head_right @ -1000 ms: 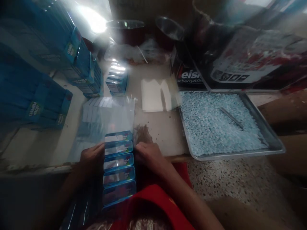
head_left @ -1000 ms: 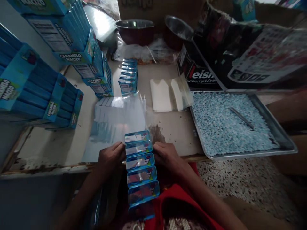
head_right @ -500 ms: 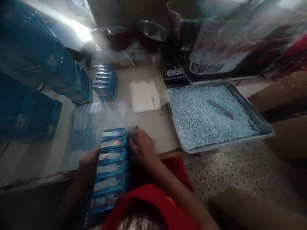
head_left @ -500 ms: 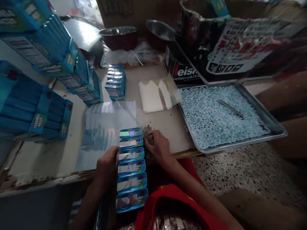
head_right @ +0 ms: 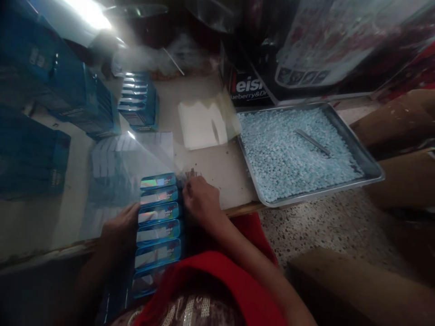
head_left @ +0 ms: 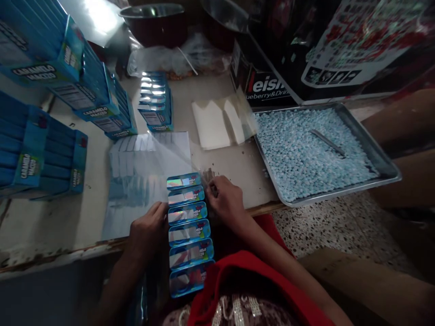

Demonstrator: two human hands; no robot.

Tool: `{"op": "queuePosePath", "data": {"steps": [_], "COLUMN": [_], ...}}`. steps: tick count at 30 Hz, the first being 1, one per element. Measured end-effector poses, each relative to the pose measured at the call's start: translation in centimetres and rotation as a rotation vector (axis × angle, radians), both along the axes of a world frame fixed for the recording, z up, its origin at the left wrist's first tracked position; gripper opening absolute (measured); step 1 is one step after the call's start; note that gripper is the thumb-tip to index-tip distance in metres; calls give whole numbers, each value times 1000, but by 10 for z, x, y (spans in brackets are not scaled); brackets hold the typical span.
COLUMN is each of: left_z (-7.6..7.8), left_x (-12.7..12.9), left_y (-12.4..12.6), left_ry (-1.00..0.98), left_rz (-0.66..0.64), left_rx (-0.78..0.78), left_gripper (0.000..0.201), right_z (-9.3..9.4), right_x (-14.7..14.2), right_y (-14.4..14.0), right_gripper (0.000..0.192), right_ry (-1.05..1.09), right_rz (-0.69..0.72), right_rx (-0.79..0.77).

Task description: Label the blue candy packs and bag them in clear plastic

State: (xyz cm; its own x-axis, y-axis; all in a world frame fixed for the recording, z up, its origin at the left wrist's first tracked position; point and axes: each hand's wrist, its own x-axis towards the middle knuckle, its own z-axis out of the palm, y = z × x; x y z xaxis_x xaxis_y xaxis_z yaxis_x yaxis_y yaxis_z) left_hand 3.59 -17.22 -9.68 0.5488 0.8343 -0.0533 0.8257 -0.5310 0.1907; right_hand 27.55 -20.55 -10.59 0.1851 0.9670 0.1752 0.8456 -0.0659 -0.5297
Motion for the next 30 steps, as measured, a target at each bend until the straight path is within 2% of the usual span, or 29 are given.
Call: {"op": "queuePosePath", "data": {"steps": [4, 8, 10, 12, 15, 17, 19, 21, 24, 26, 27, 30], "left_z": [3, -7, -13, -15, -7, -1, -1, -8, -16, -12, -8, 2], "left_x": [2, -7, -15, -22, -27, -29, -33, -39, -46, -39, -32, 0], "left_y": [3, -1, -7, -16, -40, -63, -90, -118, -149, -157, -156, -137], "left_ry": [29, -11, -83, -149, -234, -240, -218, -231, -324, -414, -475, -636], "left_rz": [-11, -95, -134, -188, -280, -286, -257, -215, -166, -142, -89, 202], "left_rx": [-51, -88, -21, 110, 321, 331, 231, 135, 72, -26, -87, -178], "left_gripper": [23, 24, 26, 25, 20, 23, 29, 32, 31, 28, 28, 35], "right_z": [-1, 3, 3, -1, -10, -13, -14, -11, -5, -5, -6, -11], "right_x": [9, 13, 13, 14, 19, 23, 28, 31, 33, 30, 28, 16], "right_y": [-5, -28, -44, -61, -87, -103, -118, -130, -140, -141, -139, -123], "right_gripper": [15, 13, 13, 12, 14, 19, 26, 31, 38, 40, 40, 40], "right_ry": [-58, -99, -108, -123, -146, -160, -164, -145, -99, -52, -15, 86], "right_rz": [146, 365, 449, 497, 525, 554, 585, 623, 705, 713, 677, 465], "right_rx": [-98, -130, -111, -44, 122, 204, 260, 296, 292, 300, 297, 255]}}
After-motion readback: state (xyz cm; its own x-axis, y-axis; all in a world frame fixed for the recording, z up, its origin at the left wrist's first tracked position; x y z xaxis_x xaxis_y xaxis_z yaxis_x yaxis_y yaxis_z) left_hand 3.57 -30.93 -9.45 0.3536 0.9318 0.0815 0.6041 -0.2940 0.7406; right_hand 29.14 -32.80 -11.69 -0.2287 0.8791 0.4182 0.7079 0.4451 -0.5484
